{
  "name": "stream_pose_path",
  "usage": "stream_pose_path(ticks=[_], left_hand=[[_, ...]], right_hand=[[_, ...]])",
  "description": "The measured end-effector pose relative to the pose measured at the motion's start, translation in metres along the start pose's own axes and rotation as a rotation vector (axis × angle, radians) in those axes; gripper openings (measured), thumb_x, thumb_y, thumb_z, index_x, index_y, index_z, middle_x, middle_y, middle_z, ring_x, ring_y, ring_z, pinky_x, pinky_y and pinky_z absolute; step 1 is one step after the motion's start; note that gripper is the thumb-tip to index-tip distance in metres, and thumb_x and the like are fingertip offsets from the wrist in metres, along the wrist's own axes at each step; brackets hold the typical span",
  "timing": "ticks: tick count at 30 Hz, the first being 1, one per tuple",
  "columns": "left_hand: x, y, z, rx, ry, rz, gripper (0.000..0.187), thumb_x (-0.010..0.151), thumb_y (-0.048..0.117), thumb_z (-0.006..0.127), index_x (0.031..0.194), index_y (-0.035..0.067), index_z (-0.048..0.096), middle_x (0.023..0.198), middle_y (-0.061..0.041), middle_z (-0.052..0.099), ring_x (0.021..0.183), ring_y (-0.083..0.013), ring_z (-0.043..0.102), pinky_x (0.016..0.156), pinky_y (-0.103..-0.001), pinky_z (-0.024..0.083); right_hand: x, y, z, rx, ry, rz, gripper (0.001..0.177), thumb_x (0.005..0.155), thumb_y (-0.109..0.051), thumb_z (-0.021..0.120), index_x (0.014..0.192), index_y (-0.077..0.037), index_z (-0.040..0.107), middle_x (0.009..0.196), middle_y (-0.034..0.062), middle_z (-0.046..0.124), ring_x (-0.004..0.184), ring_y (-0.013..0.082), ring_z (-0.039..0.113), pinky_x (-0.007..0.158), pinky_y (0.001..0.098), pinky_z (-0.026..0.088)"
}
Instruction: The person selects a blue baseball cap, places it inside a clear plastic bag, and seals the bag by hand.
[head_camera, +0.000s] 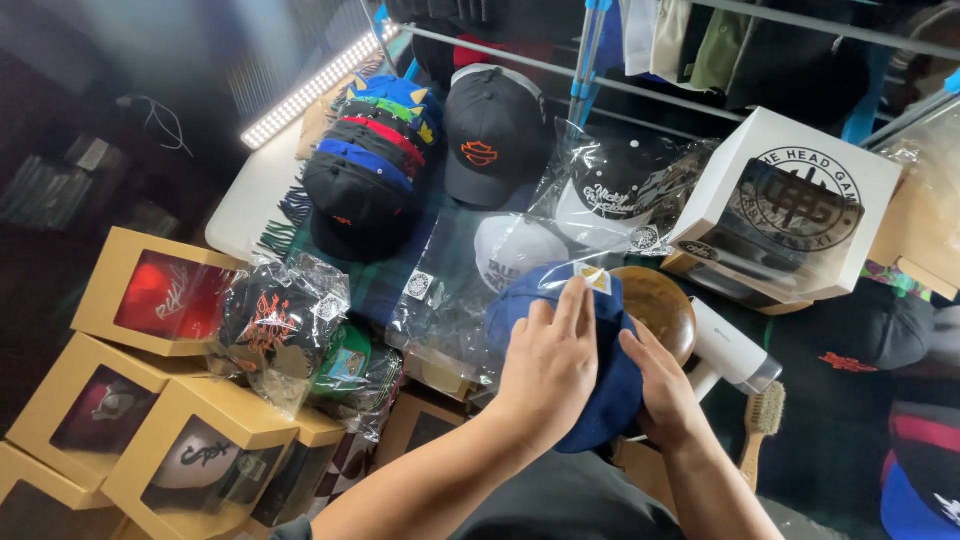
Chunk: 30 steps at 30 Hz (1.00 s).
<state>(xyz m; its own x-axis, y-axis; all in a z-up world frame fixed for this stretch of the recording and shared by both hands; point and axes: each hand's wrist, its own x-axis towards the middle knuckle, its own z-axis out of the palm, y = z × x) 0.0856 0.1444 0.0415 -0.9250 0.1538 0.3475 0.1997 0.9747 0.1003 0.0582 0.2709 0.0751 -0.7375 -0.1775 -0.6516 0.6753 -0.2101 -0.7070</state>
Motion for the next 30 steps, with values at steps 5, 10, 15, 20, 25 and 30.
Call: stream_pose_path(ticks=[5,10,15,20,25,30], left_hand=[[0.009,0.013,-0.019,-0.230,-0.175,0.080,0.054,0.101,0.016,0.049,0.150,-0.006,0.045,0.154,-0.014,0.043,0.083,-0.0325,0.052,0.058,-0.040,0.047],[-0.010,0.022,-0.016,-0.262,-0.181,0.241,0.053,0.100,0.016,0.052,0.150,-0.002,0.050,0.157,-0.013,0.044,0.091,-0.0292,0.050,0.063,-0.038,0.046],[-0.015,0.021,-0.013,-0.372,-0.049,0.289,0.046,0.104,0.006,0.048,0.149,-0.003,0.054,0.153,-0.012,0.047,0.086,-0.0296,0.044,0.063,-0.038,0.042],[-0.002,0.017,-0.021,-0.498,-0.274,0.413,0.055,0.109,0.012,0.043,0.162,0.004,0.033,0.164,-0.013,0.041,0.102,-0.0297,0.048,0.091,-0.042,0.046],[0.004,0.037,-0.023,-0.581,-0.192,0.512,0.051,0.108,0.010,0.049,0.159,0.004,0.044,0.163,-0.010,0.044,0.097,-0.0255,0.049,0.095,-0.044,0.045],[0.005,0.040,-0.036,-0.672,-0.234,0.604,0.047,0.111,0.011,0.044,0.157,0.003,0.046,0.163,-0.010,0.046,0.094,-0.0256,0.048,0.078,-0.039,0.048]], right_hand=[[0.005,0.003,-0.006,0.051,0.052,-0.043,0.058,0.098,-0.019,0.041,0.154,-0.003,0.046,0.151,0.0193,0.057,0.136,0.0270,0.056,0.110,0.0362,0.044],[0.024,0.016,-0.038,-0.038,0.258,-0.083,0.028,0.102,-0.016,0.054,0.123,-0.004,0.068,0.111,0.0124,0.068,0.102,0.0208,0.064,0.083,0.0333,0.050],[0.046,0.042,-0.095,-0.233,0.529,0.009,0.023,0.097,-0.024,0.059,0.106,-0.005,0.069,0.100,0.0115,0.068,0.089,0.0227,0.060,0.072,0.0390,0.047],[0.084,0.097,-0.192,-1.248,0.238,-0.740,0.095,0.060,-0.028,0.059,0.152,-0.010,0.049,0.152,0.0186,0.056,0.131,0.0401,0.058,0.104,0.0494,0.048],[0.045,0.102,-0.184,-1.135,0.277,-0.765,0.091,0.064,-0.021,0.061,0.152,-0.008,0.047,0.153,0.0183,0.054,0.134,0.0369,0.055,0.108,0.0465,0.045],[-0.004,0.118,-0.179,-0.984,0.328,-0.794,0.086,0.069,-0.011,0.063,0.153,-0.004,0.044,0.154,0.0180,0.051,0.136,0.0330,0.052,0.113,0.0429,0.040]])
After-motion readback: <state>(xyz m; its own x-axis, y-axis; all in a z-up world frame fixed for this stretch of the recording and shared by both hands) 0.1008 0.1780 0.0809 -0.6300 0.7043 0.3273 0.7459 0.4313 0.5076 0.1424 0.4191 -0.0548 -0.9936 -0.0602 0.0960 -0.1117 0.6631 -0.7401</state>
